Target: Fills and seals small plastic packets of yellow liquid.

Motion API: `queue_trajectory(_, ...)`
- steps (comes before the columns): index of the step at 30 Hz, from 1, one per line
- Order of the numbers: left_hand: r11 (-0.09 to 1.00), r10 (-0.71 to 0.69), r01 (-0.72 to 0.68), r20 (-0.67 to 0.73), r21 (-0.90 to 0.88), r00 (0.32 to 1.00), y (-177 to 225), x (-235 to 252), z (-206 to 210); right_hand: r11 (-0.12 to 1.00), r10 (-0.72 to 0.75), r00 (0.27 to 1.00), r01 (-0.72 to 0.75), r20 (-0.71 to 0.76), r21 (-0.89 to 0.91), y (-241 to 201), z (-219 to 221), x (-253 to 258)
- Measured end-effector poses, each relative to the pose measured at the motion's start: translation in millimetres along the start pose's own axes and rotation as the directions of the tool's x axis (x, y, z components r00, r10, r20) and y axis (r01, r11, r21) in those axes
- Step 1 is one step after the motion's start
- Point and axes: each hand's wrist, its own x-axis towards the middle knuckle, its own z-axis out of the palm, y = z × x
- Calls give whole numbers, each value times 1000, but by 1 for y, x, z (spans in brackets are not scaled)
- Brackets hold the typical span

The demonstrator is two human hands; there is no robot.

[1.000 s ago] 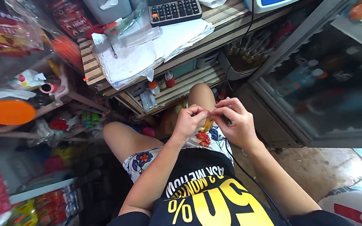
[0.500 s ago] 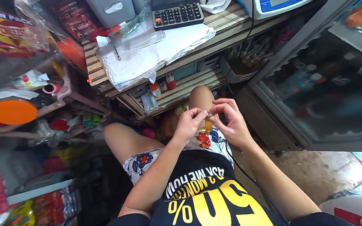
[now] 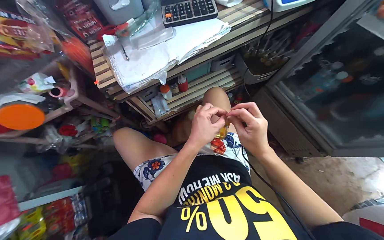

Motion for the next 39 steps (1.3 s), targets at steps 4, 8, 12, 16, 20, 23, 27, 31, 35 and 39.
queue_trajectory(4, 988, 124, -124, 1, 96, 992, -4, -2, -4, 999, 35, 999, -34, -25, 22, 1, 3, 4)
queue_trajectory(8, 993, 112, -111, -35, 36, 993, -4, -3, -2, 999, 16, 1000, -16, -11, 48, 2, 1, 5)
queue_trajectory(12, 992, 129, -129, -33, 13, 991, -5, -3, 1, 996, -29, 999, 30, -16, 84, 7, 1, 3)
queue_trajectory(16, 987, 150, -148, -34, 63, 988, -8, -6, 4, 994, -110, 991, 109, -78, -7, 6, 0, 8)
queue_trajectory(20, 978, 181, -175, -40, 116, 983, -9, -8, 6, 979, -203, 974, 198, -103, -52, 2, 1, 11)
queue_trajectory(23, 970, 210, -204, -31, 134, 977, -7, -6, 7, 992, -95, 985, 105, -147, 68, -1, 6, 8)
queue_trajectory(27, 982, 174, -176, -33, -64, 984, -4, -8, 15, 887, 227, 970, -245, 92, 392, 1, 8, -1)
queue_trajectory(31, 968, 217, -228, -105, -106, 971, 4, -7, 20, 845, 255, 953, -301, 162, 442, 7, 8, -17)
queue_trajectory(35, 952, 303, -306, -144, 4, 942, 10, 0, 16, 822, 253, 960, -278, 119, 497, 7, 9, -19)
queue_trajectory(39, 917, 187, -199, -68, -346, 980, 17, 9, 12, 787, 200, 979, -184, 38, 589, 4, 9, -12)
